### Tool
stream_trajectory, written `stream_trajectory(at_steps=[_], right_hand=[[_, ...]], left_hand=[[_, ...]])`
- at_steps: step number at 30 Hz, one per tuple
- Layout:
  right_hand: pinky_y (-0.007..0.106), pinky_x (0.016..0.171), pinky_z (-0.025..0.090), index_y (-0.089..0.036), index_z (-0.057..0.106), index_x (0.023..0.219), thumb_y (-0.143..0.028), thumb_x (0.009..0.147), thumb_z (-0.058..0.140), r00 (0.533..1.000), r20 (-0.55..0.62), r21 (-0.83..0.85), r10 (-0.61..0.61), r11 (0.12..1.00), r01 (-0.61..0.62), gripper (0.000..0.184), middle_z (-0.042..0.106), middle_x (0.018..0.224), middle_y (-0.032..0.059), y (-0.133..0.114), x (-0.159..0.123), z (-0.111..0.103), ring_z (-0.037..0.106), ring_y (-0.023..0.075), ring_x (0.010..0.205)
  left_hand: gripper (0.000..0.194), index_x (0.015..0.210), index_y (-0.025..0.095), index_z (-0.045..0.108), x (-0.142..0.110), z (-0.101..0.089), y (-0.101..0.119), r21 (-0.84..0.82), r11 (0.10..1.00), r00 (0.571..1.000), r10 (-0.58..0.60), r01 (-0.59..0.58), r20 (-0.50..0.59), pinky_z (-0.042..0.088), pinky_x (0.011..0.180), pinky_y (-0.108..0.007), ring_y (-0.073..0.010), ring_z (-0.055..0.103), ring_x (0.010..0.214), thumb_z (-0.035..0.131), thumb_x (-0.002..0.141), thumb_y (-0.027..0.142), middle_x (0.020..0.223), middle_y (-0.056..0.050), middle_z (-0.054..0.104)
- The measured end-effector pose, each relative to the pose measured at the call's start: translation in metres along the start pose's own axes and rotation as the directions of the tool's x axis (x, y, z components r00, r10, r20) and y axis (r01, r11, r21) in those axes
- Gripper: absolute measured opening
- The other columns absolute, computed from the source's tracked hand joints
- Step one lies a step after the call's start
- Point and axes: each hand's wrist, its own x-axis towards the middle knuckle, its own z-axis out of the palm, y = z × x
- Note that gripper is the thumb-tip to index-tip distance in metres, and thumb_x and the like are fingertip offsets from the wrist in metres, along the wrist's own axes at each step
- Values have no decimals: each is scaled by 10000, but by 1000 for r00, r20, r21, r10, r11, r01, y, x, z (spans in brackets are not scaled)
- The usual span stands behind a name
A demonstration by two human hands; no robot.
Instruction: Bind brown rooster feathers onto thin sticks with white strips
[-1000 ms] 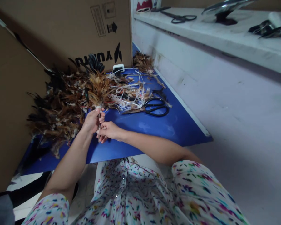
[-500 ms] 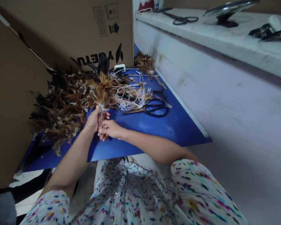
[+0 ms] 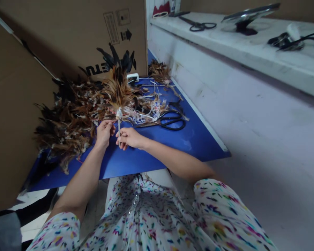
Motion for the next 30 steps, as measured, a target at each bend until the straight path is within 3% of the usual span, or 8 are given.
stream_trajectory(at_steps=[8,12,17,22,25,27,28,30], right_hand=[[179,427,489,-151,532,926,-80,838,538,999,-53,-219,-12,976,0,113,662,696,-18,-11,-43,-53,595,80,489],[180,440,487,-151,533,936,-91,834,545,995,-103,-275,-16,961,-13,119,657,705,-17,-10,-62,-68,592,79,499],[187,475,507,-163,516,944,-110,858,526,998,-53,-211,22,977,-32,101,652,719,-21,6,-60,-45,612,82,533],[201,496,515,-182,476,792,-110,876,509,996,15,-270,88,959,-81,116,628,658,-36,14,-46,-19,598,80,508],[197,497,483,-159,596,806,-253,934,519,996,44,-493,72,869,-41,176,659,685,-7,-5,-45,-35,596,87,518],[194,523,458,-148,631,784,-292,951,510,998,-38,-638,-49,770,13,252,684,718,9,-27,-41,-65,580,78,514],[200,557,464,-143,647,801,-280,953,508,984,-118,-708,-134,706,11,247,700,750,17,-39,-37,-84,582,78,527],[226,703,493,-138,691,876,-172,921,522,891,-301,-865,-341,491,-105,178,728,858,43,-60,-24,-128,645,118,706]], left_hand=[[117,836,178,652,-3,-1,-12,146,982,983,95,-117,154,355,414,-174,-92,515,432,637,790,284,556,26,608],[212,846,167,699,-11,4,-8,97,986,962,108,-137,252,356,411,-173,-87,520,455,666,791,369,588,11,607],[442,964,145,756,-33,20,-4,6,999,906,-52,54,419,344,388,-188,-85,535,480,722,752,532,709,-26,649],[459,952,116,755,-44,23,-6,85,995,896,-91,60,434,386,441,-186,-81,508,472,761,728,517,557,17,581],[421,862,111,753,-41,19,-3,77,994,914,-101,77,393,372,432,-184,-65,501,473,779,697,498,629,4,618],[406,840,111,750,-39,18,0,67,993,918,-113,95,380,367,424,-185,-60,491,461,785,685,485,635,4,619],[403,842,112,749,-38,18,2,59,993,919,-119,104,377,370,423,-188,-59,488,455,785,684,480,640,4,620],[399,851,115,748,-38,18,4,49,992,917,-129,120,377,381,422,-194,-63,495,454,784,684,475,655,0,626]])
